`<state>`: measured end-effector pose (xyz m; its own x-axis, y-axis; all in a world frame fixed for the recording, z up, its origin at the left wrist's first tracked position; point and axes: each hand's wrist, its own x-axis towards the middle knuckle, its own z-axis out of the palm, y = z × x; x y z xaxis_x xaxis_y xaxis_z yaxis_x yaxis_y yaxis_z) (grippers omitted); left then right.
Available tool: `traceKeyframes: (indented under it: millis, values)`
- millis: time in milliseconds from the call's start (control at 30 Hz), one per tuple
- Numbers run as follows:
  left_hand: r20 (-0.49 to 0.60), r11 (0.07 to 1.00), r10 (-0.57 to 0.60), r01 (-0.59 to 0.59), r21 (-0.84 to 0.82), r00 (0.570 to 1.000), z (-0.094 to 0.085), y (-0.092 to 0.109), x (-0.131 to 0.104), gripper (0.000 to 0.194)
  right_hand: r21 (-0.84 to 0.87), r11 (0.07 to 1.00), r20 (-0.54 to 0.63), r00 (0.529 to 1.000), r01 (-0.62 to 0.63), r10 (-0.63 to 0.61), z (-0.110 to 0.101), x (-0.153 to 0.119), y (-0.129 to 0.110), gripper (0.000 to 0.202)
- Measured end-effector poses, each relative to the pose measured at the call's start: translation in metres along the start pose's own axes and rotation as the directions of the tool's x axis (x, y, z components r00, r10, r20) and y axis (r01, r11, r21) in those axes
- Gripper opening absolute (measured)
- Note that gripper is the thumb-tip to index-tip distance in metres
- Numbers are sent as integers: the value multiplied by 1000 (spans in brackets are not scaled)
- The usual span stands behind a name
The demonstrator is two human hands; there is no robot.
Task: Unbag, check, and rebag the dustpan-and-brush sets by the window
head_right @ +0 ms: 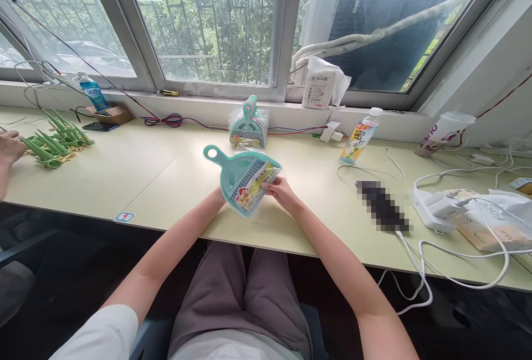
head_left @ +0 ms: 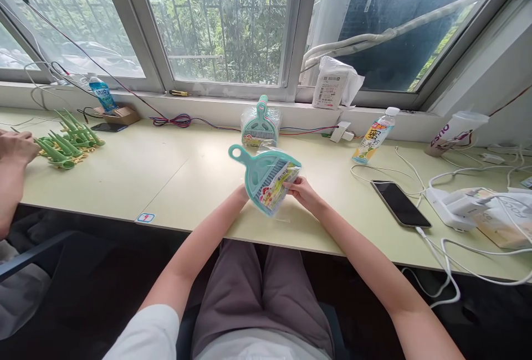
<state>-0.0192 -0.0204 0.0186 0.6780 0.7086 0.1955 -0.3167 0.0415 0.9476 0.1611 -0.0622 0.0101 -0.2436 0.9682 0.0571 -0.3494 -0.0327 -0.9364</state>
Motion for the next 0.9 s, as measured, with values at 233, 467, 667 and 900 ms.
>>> traceKeyframes:
  millis: [233,467,667,900]
  values:
    - [-69,982,-22,9,-189,997,-2,-3,22,72,85,956,-364,902,282,-233,-21,12,-6,39]
    - [-209,997,-63,54,-48,976,5,-13,15,59,82,968,-356,914,237,-194,-30,17,-2,41]
    - [-264,999,-49,46,-17,963,5,-18,19,52,88,974,-373,913,208,-162,-33,19,0,33]
    - [-241,999,-23,29,23,970,10,-14,19,50,74,980,-371,917,186,-146,-33,21,2,28]
